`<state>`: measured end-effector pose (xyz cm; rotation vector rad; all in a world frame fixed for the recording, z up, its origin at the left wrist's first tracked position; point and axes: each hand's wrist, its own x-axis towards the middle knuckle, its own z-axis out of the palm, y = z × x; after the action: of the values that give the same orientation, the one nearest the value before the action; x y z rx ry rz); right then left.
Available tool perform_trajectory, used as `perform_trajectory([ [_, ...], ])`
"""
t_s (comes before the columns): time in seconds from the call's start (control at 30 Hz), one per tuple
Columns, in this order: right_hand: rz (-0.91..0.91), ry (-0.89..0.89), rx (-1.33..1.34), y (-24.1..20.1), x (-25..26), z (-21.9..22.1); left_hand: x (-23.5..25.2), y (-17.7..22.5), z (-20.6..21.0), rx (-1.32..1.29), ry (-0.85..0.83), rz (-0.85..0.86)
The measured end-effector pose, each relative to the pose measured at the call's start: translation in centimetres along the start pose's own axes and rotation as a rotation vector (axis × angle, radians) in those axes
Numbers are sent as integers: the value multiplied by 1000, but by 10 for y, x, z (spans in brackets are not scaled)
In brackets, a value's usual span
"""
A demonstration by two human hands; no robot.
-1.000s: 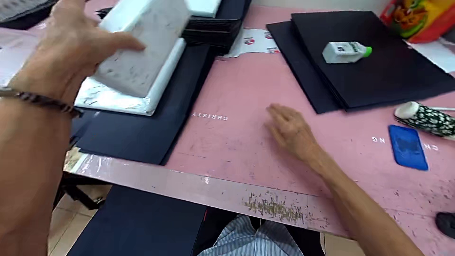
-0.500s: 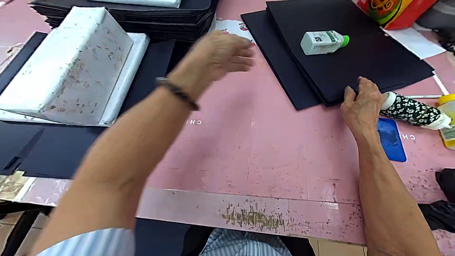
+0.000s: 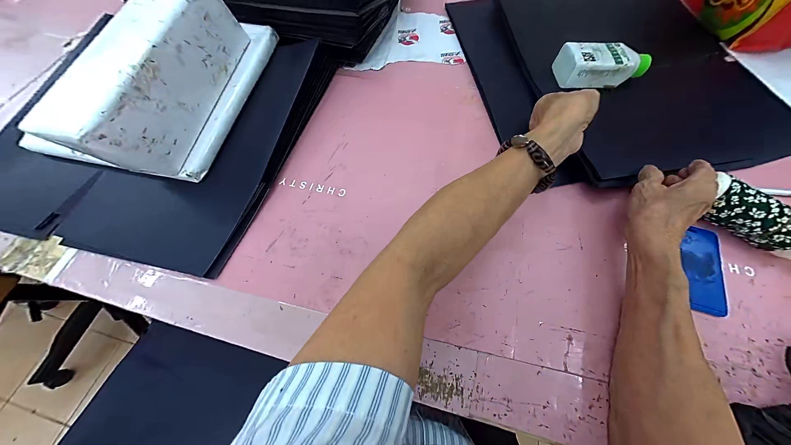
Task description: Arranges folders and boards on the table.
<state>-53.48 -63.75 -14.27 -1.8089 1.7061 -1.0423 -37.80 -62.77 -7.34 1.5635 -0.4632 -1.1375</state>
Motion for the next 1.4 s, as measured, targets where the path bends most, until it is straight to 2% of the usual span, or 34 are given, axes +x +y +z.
perform_trajectory([
  [0.17, 4, -3, 53, -4, -3, -5, 16, 3, -3, 62, -7, -40],
  [0.3, 141, 7, 66, -6, 3, 2, 23, 9, -1, 184, -13, -49],
  [0.47, 251, -26, 473, -2, 12, 8, 13, 22, 7, 442, -57, 63],
  [0.63, 364, -37, 768, -17, 13, 6, 15, 20, 9, 287, 12, 31],
  [0.77, 392, -38, 778, -32, 12, -2, 40, -2, 16, 63, 70, 28],
  [0.9, 417, -84, 735, -23, 15, -4, 43, -8, 11, 215, 196, 44],
  [1.03, 360, -99, 658, -16, 15, 12, 32, -10, -13, 333, 219, 87],
  [1.23, 282, -239, 608, -32, -15, 24, 36, -15, -65, 201, 160, 48],
  [1.3, 269, -259, 591, -35, -27, 25, 37, -14, -77, 400, 157, 109],
  [1.4, 291, -312, 489, -33, -29, 18, 12, -5, -87, 885, 104, 245],
])
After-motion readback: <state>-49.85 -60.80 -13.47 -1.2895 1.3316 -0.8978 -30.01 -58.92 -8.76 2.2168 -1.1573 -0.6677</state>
